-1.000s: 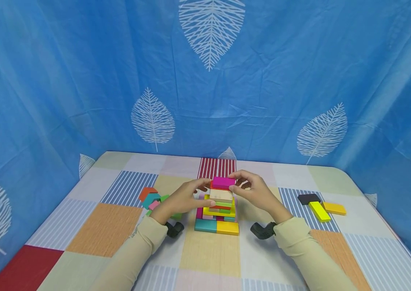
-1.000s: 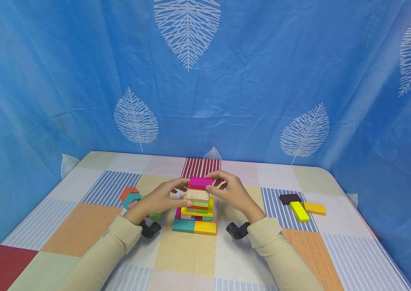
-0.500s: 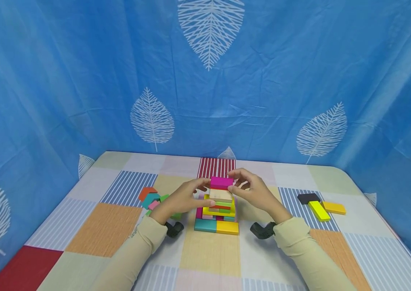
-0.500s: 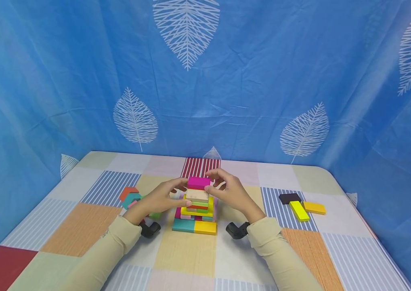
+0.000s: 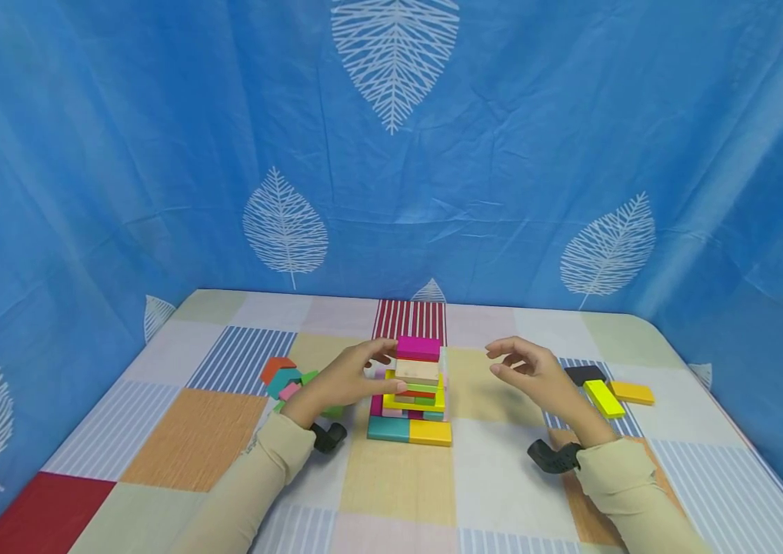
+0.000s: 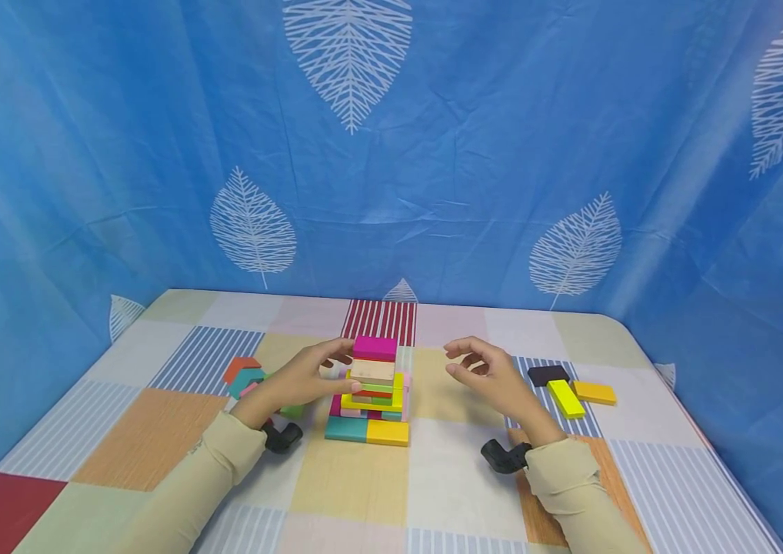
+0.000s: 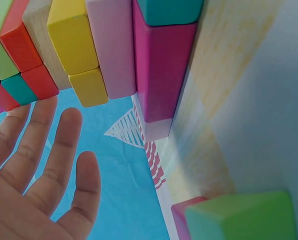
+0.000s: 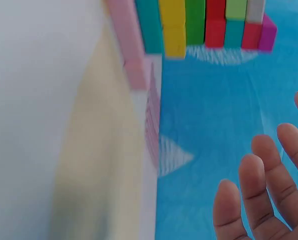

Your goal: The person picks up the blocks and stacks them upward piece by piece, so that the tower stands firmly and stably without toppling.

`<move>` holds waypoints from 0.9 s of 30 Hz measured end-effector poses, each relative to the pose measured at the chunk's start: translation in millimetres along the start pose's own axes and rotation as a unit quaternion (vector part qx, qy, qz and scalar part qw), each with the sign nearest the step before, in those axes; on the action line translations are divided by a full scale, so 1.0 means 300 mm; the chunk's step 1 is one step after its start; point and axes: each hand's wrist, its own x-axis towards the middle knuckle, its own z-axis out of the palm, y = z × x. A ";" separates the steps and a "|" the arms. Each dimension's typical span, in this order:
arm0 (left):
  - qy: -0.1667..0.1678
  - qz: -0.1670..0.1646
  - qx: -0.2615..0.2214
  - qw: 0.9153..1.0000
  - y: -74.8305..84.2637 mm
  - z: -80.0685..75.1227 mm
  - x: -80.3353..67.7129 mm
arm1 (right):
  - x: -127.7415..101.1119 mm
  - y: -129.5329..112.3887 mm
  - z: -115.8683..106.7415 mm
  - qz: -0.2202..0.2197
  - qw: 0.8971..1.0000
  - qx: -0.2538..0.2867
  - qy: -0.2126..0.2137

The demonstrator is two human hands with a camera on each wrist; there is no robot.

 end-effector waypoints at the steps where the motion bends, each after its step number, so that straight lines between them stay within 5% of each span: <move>1: 0.000 0.001 -0.001 1.000 0.000 0.000 0.000 | -0.015 0.011 -0.014 -0.001 1.000 -0.002 0.004; 12: 0.001 0.001 0.001 1.000 0.003 0.000 -0.002 | -0.149 0.128 -0.174 0.016 0.997 -0.049 0.060; 19: 0.002 -0.001 -0.002 1.000 0.007 -0.001 -0.006 | -0.211 0.169 -0.273 0.111 0.980 -0.144 0.084; 27: 0.001 0.002 0.000 1.000 0.002 -0.001 -0.004 | -0.256 0.214 -0.374 0.204 0.959 -0.190 0.051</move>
